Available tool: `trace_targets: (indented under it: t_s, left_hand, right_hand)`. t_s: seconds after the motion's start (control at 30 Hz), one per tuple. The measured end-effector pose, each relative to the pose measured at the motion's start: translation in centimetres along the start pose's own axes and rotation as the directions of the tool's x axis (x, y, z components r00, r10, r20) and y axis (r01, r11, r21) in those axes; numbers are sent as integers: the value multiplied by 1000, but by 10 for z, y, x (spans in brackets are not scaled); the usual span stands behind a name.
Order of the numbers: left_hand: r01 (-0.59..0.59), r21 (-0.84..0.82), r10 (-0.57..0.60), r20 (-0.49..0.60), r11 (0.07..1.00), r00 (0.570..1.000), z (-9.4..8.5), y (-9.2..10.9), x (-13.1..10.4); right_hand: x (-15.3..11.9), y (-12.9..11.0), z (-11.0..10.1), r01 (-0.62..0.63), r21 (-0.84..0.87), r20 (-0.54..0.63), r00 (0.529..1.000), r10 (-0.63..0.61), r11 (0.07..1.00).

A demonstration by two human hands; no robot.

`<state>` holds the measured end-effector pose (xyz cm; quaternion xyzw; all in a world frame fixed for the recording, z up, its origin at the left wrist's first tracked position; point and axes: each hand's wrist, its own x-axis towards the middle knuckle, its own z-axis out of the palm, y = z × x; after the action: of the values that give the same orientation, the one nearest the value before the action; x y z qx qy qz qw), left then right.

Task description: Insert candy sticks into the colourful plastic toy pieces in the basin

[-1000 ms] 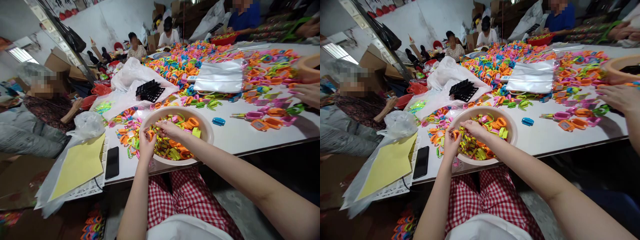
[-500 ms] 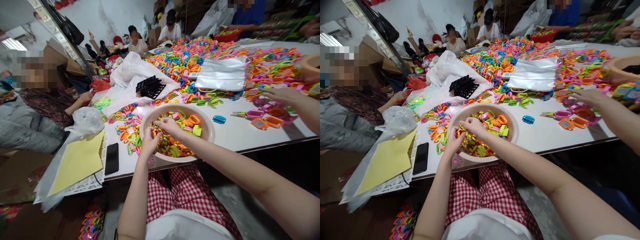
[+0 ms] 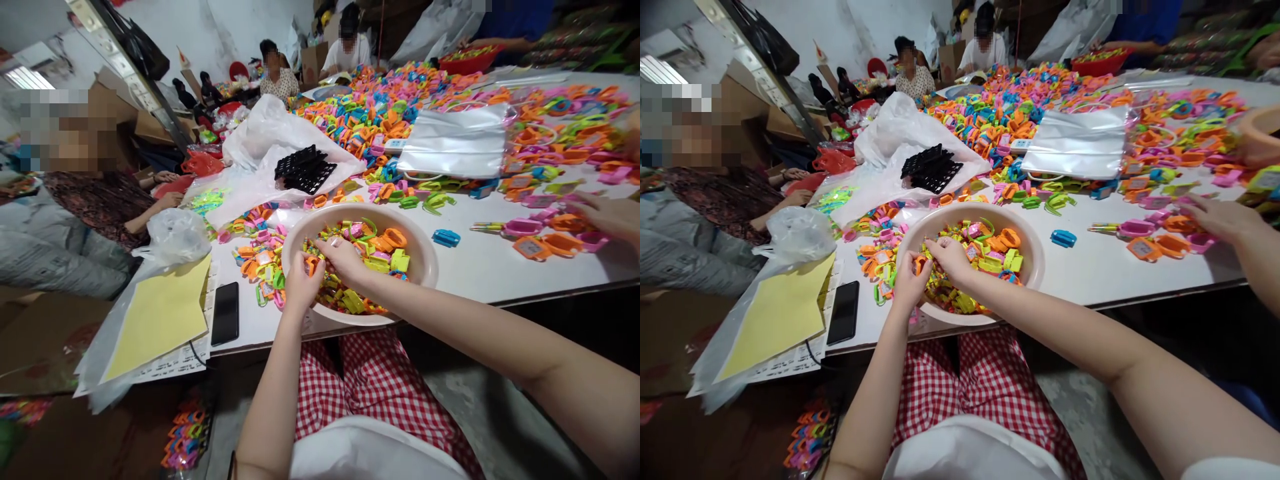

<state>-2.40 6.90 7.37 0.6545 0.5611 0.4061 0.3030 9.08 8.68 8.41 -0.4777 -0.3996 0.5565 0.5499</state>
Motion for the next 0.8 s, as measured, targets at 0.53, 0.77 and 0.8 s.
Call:
trace_targets:
  t_s: [0.53,0.77,0.8]
  left_hand:
    - [-62,128,71,-72,990,995,1,5,-4]
    - [17,-78,-32,-192,997,981,-7,6,15]
    - [27,-86,-46,-234,996,971,-12,5,22]
  right_hand:
    - [-3,10,9,-28,121,10,1000,27,992]
    - [11,-1,0,-20,-161,53,998,29,987]
    - [12,-3,-3,35,-337,61,998,-15,941]
